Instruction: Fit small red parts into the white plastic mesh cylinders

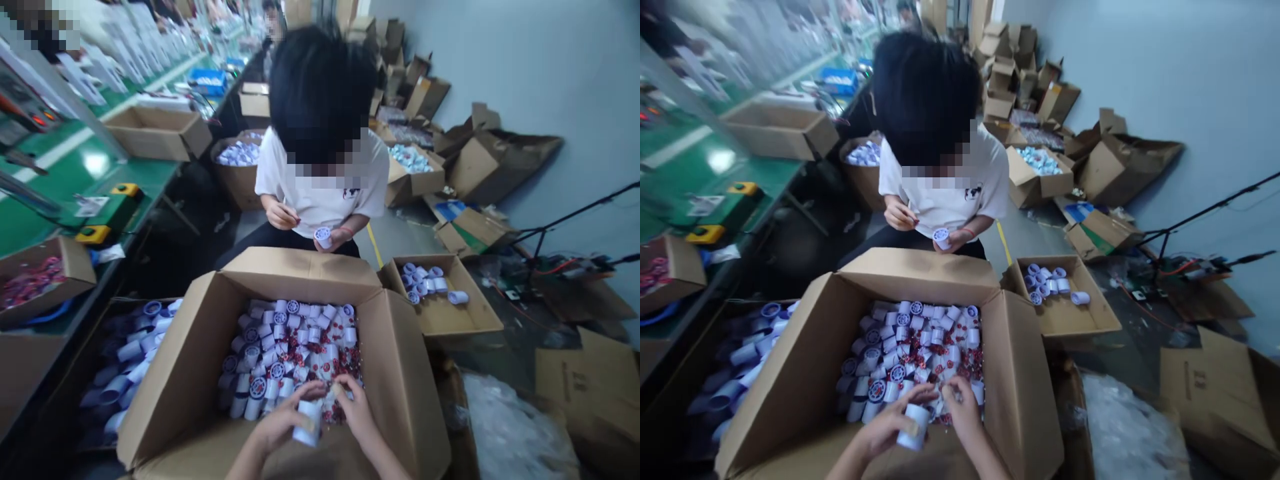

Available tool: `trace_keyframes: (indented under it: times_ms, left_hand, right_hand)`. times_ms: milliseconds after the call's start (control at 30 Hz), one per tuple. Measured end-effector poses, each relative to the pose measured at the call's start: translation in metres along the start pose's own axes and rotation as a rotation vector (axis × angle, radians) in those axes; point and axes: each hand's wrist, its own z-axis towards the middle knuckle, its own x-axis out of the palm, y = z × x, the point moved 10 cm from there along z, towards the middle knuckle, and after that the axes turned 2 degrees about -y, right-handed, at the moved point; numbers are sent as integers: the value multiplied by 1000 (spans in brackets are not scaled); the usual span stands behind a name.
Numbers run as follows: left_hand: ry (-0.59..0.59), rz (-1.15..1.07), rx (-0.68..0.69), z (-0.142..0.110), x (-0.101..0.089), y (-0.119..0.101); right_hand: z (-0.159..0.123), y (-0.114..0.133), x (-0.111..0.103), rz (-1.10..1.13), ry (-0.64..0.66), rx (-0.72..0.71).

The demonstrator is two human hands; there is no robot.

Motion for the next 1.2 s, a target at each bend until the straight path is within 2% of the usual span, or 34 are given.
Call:
trace_keyframes:
  times_ms: [100,200,333,467,533,633,733,800,1000,1200]
  left_hand:
    - [202,-367,78,-12,30,-1]
    - [234,-430,188,-19,40,-13]
    - [121,-248,202,-33,43,-29]
    - [-65,184,303,-61,37,-62]
    - [-29,351,380,-76,48,-80]
    - [138,457,462,-95,74,-92]
    - [207,479,510,-105,87,-95]
    - [209,466,545,-108,91,-97]
    - [310,346,680,-124,110,-101]
    - [182,447,650,-121,103,-94]
  right_hand:
    - [-26,33,0,34,95,-79]
    - [-42,45,1,18,147,-86]
    - [-43,52,0,-9,220,-98]
    - [-38,75,-13,57,265,-131]
    - [-38,86,-19,130,266,-71]
    - [-47,104,-13,285,364,55]
    - [-63,134,0,346,520,35]
    - [-69,152,2,326,563,-11]
    - [-62,183,-24,362,476,-131]
    - [-52,205,-50,585,360,-154]
